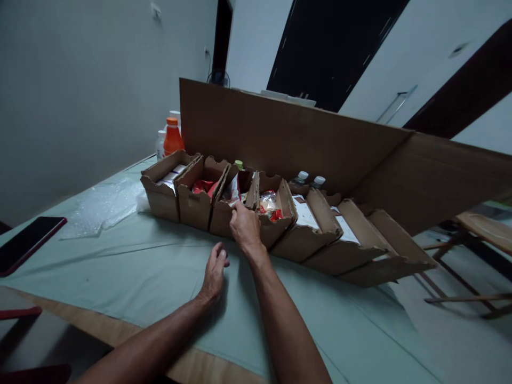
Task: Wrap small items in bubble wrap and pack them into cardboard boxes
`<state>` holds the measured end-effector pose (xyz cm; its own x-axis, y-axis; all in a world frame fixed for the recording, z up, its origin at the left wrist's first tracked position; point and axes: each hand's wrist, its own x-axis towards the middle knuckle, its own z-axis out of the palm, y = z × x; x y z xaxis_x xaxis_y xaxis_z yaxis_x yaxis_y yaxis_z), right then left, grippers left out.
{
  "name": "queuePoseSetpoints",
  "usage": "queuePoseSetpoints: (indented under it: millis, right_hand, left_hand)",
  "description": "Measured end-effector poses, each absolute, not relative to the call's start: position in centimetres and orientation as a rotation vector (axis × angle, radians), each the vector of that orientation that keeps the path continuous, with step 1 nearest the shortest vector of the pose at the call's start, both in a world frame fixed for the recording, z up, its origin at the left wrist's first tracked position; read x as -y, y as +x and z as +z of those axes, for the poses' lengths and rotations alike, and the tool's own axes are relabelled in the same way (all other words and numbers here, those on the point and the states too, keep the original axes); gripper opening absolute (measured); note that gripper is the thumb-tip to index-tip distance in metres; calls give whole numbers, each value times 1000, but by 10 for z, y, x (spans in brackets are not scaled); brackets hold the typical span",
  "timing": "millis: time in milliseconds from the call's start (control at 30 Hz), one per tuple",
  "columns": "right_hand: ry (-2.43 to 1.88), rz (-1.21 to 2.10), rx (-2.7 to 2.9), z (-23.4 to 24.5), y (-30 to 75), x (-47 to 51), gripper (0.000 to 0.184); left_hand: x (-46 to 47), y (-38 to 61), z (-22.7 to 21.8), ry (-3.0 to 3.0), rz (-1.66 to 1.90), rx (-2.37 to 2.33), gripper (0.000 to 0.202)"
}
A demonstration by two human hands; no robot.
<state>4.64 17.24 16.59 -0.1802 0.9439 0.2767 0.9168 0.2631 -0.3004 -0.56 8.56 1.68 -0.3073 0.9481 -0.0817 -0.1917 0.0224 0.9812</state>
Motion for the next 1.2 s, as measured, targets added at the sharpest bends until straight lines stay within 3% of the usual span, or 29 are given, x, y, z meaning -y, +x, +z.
queuePoseSetpoints:
  millis: [300,533,633,833,1000,1200]
  right_hand:
    - [-1680,54,2188,159,59,-50,26]
    - [-1467,474,2092,158,147,58,31]
    - [-1635,374,1739,160,200,76,31]
    - [-1741,563,1571,119,237,101,62]
    - [-1763,673,1621,68,196,90,50]
    - [-1771,654,1610,56,189,80,49]
  left_hand:
    - [-29,-88,45,728,1859,-1413,55]
    - [-4,-103,59,747,1838,-1414,58]
    - [8,-95,61,795,1744,-1374,56]
    - [40,-81,47,941,1667,-1326,49]
    - [52,-71,31,897,1612,-1252,57]
    - [60,-60,20,829,1647,-1245,60]
